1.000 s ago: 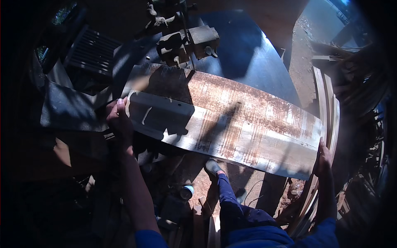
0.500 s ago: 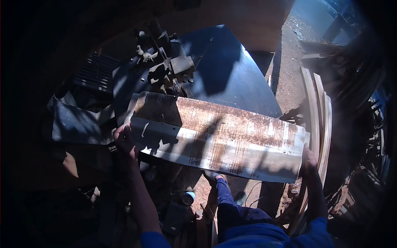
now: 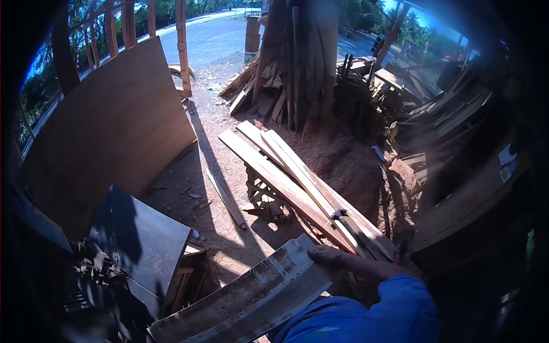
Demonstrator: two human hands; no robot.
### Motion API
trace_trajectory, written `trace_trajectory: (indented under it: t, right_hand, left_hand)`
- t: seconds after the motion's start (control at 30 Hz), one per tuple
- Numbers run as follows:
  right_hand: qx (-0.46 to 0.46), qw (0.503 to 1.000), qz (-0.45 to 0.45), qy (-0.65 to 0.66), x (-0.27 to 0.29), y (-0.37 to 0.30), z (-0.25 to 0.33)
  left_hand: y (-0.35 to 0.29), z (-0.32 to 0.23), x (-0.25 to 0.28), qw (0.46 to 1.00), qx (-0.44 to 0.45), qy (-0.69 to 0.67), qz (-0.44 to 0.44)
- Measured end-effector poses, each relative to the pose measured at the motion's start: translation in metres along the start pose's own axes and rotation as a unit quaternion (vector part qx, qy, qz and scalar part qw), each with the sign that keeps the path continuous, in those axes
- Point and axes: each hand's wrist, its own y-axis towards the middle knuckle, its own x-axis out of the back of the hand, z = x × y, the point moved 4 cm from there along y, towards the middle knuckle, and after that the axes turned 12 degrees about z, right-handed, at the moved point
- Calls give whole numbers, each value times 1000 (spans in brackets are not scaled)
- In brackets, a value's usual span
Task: The person picks up a wooden board, carries it to a band saw, and feeds it through the blade to cut a curved shape. The person then moves a wooden chair in the workshop.
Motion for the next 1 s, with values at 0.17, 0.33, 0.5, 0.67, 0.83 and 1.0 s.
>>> trace_trajectory:
  t: [0.17,0.33,0.5,0.67,0.83,1.0]
  right_hand:
    - [46,994,-62,-75,47,-125,49]
    - [7,967,-114,-227,19,-225,106]
    - [87,931,-200,-292,-39,-257,69]
    - [161,826,-303,-447,-119,-273,-18]
    - [32,772,-519,-365,-136,-287,-120]
    - [-32,747,-604,-275,-107,-321,-197]
  left_hand:
    - [-60,-181,-138,937,-22,-186,294]
    - [-152,-231,-206,717,207,-306,592]
    - [-184,-215,-236,535,341,-292,715]
    - [-133,-275,-279,556,-37,-272,784]
    - [-104,-293,-279,514,-88,-190,832]
    - [-31,-262,-270,448,-458,-92,762]
